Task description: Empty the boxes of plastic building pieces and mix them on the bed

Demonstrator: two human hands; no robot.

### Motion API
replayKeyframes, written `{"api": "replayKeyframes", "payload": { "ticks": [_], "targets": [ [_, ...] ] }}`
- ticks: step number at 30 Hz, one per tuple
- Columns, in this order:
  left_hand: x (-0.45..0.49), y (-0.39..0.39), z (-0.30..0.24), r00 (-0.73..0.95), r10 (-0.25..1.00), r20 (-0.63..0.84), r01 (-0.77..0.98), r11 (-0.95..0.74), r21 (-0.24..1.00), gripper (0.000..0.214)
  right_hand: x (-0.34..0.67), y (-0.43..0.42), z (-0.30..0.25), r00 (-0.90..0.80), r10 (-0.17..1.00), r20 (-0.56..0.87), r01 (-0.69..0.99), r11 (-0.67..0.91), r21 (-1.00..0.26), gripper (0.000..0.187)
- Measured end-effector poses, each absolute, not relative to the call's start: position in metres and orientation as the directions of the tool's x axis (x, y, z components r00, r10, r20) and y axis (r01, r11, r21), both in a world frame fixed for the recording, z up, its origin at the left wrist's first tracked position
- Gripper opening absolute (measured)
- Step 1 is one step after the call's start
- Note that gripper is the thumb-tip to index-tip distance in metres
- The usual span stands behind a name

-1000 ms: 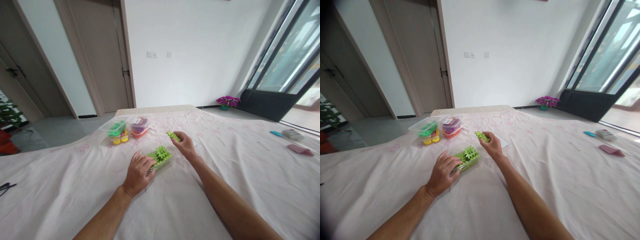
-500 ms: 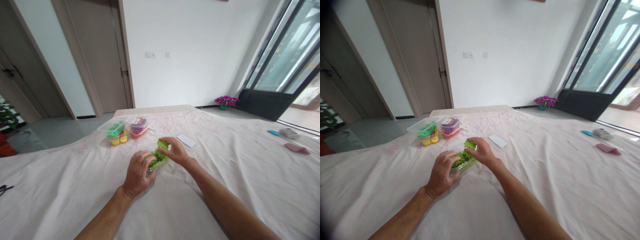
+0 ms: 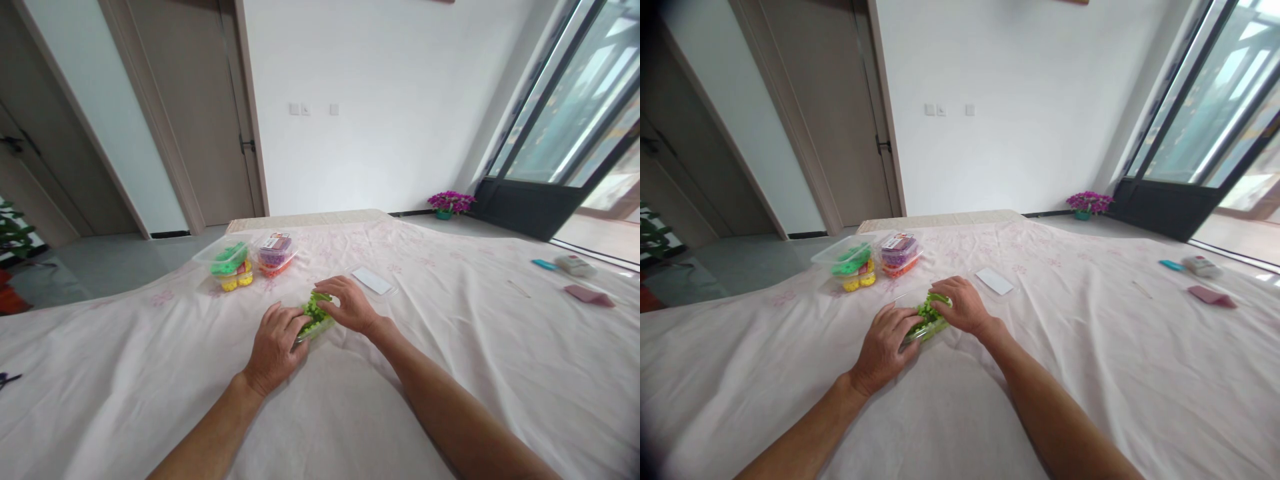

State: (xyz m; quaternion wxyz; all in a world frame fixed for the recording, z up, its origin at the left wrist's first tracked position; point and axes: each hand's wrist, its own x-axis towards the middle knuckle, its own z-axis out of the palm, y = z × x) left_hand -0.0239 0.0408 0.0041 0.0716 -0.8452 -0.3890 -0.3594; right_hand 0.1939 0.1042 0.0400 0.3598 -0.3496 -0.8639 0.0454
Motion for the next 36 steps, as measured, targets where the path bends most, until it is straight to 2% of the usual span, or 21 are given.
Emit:
{"api": "replayKeyframes", "payload": {
  "ticks": [2, 10, 16, 25, 32, 36],
  "targets": [
    [-0.024, 0.041, 0.004, 0.438, 0.603, 0.667, 0.710, -0.687, 0.155, 0.029, 0.193, 0.104, 0.039, -0.528, 0.627, 0.573, 0.564, 0.763, -0.315, 0.016],
    [-0.024, 0.041, 0.006, 0.441, 0.611, 0.657, 0.710, -0.685, 0.161, 0.031, 0.192, 0.106, 0.040, -0.541, 0.633, 0.553, 0.558, 0.763, -0.327, 0.015],
    [-0.024, 0.040, 0.005, 0.447, 0.614, 0.650, 0.710, -0.686, 0.158, 0.031, 0.193, 0.111, 0.038, -0.526, 0.689, 0.498, 0.562, 0.721, -0.405, 0.016],
    [-0.023, 0.039, 0.005, 0.453, 0.594, 0.664, 0.700, -0.698, 0.147, 0.030, 0.195, 0.117, 0.025, -0.470, 0.700, 0.538, 0.484, 0.714, -0.506, 0.017],
    [-0.023, 0.040, 0.006, 0.457, 0.587, 0.669, 0.706, -0.697, 0.129, 0.030, 0.195, 0.119, 0.024, -0.470, 0.692, 0.548, 0.466, 0.722, -0.511, 0.016],
    [-0.023, 0.039, 0.006, 0.458, 0.596, 0.660, 0.707, -0.694, 0.136, 0.030, 0.194, 0.115, 0.027, -0.485, 0.673, 0.559, 0.492, 0.738, -0.461, 0.018]
  ]
}}
